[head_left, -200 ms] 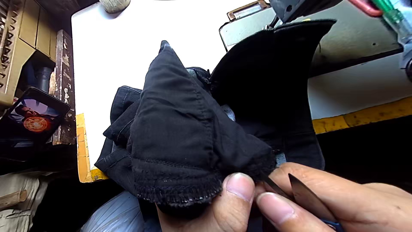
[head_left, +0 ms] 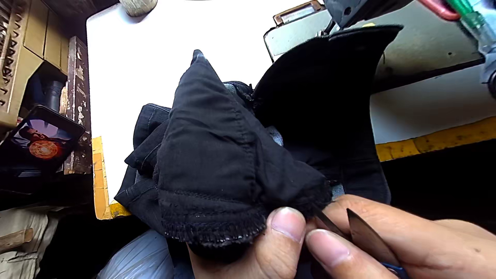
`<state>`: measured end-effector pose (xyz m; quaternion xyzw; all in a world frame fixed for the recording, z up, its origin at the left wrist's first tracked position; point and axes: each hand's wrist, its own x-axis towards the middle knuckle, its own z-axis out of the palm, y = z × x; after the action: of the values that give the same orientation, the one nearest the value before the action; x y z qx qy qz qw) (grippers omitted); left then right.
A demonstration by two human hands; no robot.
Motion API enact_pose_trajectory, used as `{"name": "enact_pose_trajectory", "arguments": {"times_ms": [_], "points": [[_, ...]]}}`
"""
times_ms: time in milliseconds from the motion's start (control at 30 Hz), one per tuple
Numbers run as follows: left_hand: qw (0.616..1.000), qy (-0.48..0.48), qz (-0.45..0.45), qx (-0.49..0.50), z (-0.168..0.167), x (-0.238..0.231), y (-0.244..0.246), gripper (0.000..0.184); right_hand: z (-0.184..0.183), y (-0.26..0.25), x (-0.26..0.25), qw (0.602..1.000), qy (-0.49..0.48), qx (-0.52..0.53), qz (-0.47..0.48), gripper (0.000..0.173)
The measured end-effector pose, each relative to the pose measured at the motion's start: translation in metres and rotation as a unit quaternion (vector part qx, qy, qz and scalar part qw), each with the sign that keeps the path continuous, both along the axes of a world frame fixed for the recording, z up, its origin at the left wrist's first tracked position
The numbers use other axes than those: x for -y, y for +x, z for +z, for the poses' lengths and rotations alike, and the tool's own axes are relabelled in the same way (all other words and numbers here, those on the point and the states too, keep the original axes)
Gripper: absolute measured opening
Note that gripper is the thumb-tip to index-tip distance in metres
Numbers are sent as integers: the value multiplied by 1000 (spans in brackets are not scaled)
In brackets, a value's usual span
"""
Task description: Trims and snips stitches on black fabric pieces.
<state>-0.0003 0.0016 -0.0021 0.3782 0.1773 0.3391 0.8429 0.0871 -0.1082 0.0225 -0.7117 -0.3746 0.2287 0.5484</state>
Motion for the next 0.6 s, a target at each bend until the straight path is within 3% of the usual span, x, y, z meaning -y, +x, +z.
{"name": "enact_pose_trajectory", "arguments": {"times_ms": [133,300,600], "points": [[999,21,-22,40,-12,-6,-2,17,-9,-3,1,998,24,56,-19,26],[999,13,-37,3,-2,-4,-6,9,-6,-1,1,999,29,-18,10,41],[1000,-1,-13,20,-6,-5,-4,10,-26,-5,-5,991,53,118,-38,30]]}}
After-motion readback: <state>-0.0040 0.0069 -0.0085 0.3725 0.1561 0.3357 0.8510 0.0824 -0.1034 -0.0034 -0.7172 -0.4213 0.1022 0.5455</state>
